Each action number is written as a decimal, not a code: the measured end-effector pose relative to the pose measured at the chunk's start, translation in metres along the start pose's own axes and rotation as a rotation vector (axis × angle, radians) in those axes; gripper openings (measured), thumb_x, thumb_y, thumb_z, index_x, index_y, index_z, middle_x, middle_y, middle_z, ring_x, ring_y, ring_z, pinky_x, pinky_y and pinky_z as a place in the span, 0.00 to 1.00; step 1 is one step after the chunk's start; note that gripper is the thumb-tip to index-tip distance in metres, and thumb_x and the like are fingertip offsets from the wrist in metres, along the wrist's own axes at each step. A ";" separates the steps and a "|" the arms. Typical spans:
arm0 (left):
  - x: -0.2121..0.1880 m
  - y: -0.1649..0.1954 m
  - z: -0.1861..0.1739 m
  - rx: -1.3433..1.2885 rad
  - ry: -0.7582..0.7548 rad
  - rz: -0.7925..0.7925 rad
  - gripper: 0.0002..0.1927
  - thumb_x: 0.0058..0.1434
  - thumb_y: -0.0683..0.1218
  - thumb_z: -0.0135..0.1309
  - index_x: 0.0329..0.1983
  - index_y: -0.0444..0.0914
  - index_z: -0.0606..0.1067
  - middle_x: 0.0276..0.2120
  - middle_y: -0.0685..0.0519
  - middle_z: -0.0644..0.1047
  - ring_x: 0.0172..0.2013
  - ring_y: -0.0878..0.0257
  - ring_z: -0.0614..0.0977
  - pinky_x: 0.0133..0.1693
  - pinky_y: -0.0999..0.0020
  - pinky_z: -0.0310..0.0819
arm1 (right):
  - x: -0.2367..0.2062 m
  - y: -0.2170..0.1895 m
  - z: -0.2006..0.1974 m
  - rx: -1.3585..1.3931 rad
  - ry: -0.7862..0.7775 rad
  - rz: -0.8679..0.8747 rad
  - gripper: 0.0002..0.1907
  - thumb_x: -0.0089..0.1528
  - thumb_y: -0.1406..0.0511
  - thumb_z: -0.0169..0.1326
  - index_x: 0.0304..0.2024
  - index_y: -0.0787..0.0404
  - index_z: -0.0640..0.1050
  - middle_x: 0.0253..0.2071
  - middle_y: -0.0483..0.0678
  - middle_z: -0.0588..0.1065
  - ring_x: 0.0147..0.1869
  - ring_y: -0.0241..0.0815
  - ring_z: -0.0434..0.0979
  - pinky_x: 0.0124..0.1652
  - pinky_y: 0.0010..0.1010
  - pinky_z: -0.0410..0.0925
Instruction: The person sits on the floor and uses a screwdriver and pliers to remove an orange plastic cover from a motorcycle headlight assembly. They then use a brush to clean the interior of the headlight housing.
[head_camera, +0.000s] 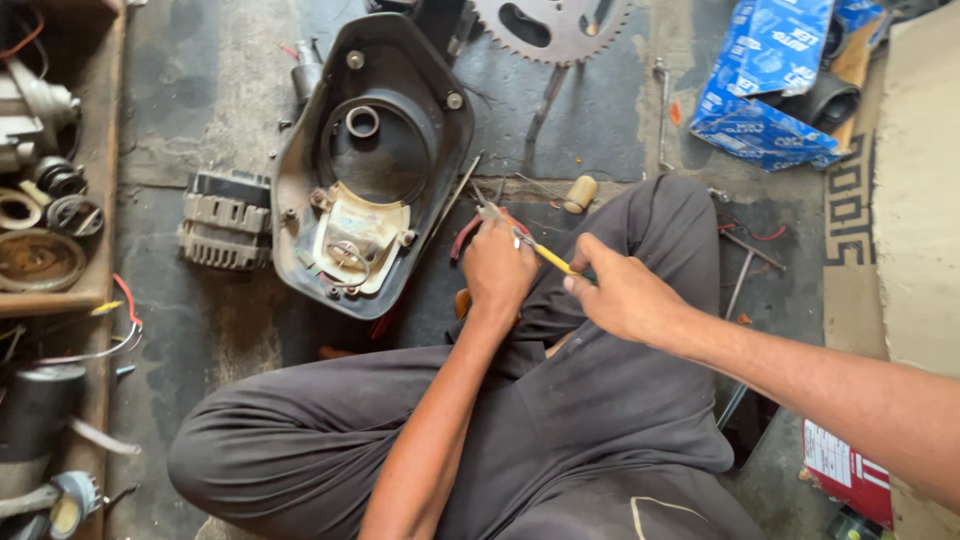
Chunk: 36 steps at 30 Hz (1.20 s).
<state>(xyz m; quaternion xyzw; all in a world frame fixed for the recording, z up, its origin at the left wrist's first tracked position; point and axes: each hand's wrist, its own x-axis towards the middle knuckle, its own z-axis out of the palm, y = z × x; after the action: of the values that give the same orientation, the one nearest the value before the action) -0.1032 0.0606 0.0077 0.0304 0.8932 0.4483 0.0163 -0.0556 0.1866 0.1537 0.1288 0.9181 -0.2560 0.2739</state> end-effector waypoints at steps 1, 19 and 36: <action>0.000 0.000 0.000 0.010 -0.029 -0.015 0.15 0.55 0.43 0.58 0.44 0.29 0.77 0.39 0.39 0.80 0.37 0.41 0.82 0.39 0.50 0.77 | 0.000 0.002 0.001 0.022 0.004 -0.001 0.14 0.64 0.58 0.54 0.46 0.59 0.70 0.22 0.56 0.76 0.30 0.54 0.80 0.34 0.47 0.68; -0.016 -0.016 -0.008 -0.220 0.074 -0.027 0.17 0.54 0.45 0.63 0.46 0.34 0.79 0.48 0.41 0.80 0.49 0.43 0.81 0.50 0.54 0.74 | 0.010 0.035 0.001 1.294 -0.333 0.332 0.07 0.68 0.60 0.48 0.46 0.53 0.68 0.19 0.43 0.62 0.12 0.31 0.53 0.15 0.28 0.47; -0.011 -0.042 -0.051 -0.416 -0.100 -0.121 0.21 0.52 0.50 0.62 0.45 0.34 0.77 0.41 0.45 0.82 0.40 0.56 0.84 0.42 0.64 0.76 | -0.009 0.082 0.075 1.028 0.148 -0.034 0.20 0.64 0.65 0.54 0.57 0.65 0.69 0.24 0.42 0.67 0.23 0.28 0.62 0.19 0.23 0.58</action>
<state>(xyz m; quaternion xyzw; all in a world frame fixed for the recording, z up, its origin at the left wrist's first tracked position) -0.0964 -0.0064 0.0046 -0.0052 0.7799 0.6189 0.0932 0.0154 0.2141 0.0718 0.2497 0.6927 -0.6684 0.1053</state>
